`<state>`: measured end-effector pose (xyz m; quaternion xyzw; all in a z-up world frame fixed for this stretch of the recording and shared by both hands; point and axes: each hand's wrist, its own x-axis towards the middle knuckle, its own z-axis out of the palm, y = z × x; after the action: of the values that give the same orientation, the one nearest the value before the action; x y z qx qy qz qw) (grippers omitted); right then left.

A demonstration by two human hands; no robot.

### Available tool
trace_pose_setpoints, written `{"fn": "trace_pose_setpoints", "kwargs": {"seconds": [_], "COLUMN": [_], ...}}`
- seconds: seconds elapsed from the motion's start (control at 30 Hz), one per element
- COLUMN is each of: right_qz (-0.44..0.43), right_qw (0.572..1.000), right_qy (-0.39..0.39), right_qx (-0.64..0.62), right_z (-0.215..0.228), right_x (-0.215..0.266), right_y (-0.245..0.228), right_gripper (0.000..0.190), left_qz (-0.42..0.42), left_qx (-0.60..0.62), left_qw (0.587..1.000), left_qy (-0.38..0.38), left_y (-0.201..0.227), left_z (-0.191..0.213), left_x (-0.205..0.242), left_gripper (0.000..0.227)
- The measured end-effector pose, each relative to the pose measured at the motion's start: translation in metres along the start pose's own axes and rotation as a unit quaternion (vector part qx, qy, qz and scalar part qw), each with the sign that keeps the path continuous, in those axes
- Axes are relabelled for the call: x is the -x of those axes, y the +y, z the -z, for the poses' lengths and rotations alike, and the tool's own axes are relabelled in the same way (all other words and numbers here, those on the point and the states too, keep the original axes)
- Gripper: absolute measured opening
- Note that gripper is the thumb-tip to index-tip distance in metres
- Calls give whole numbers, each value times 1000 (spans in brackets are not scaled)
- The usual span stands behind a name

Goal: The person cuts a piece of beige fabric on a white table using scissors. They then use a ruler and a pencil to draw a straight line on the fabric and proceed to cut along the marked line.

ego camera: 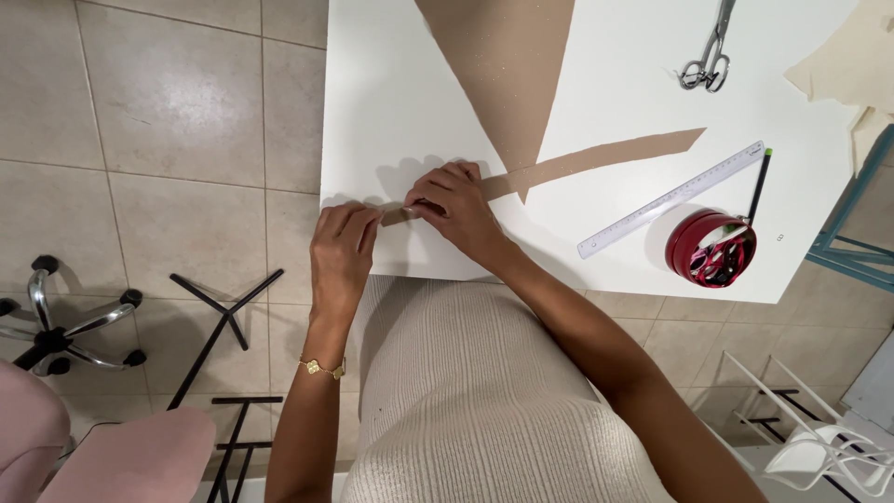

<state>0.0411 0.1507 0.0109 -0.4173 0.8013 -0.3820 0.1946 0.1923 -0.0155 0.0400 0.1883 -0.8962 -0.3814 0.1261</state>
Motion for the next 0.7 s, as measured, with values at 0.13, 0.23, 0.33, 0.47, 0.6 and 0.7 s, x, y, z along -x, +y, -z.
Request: {"fn": "trace_pose_setpoints", "kwargs": {"seconds": [0.13, 0.23, 0.33, 0.47, 0.6, 0.7], "right_qz": [11, 49, 72, 103, 139, 153], "right_qw": [1000, 999, 997, 994, 987, 984], "right_qy": [-2, 12, 27, 40, 49, 54], "right_qx": [-2, -12, -1, 13, 55, 68], "right_z": [1, 0, -1, -3, 2, 4], "right_x": [2, 5, 6, 6, 4, 3], "right_y": [3, 11, 13, 15, 12, 10], "right_gripper": [7, 7, 8, 10, 11, 11], "left_qz": [-34, -76, -99, -118, -131, -132], "left_qx": [-23, -55, -82, -101, -127, -125], "left_qw": [999, 996, 992, 988, 983, 983], "left_qy": [1, 15, 20, 26, 23, 18], "left_y": [-5, -12, -13, -18, -17, -18], "left_z": [-3, -9, -9, -13, -9, -6], "left_x": [7, 12, 12, 16, 16, 19], "left_gripper": [13, 9, 8, 8, 11, 18]}}
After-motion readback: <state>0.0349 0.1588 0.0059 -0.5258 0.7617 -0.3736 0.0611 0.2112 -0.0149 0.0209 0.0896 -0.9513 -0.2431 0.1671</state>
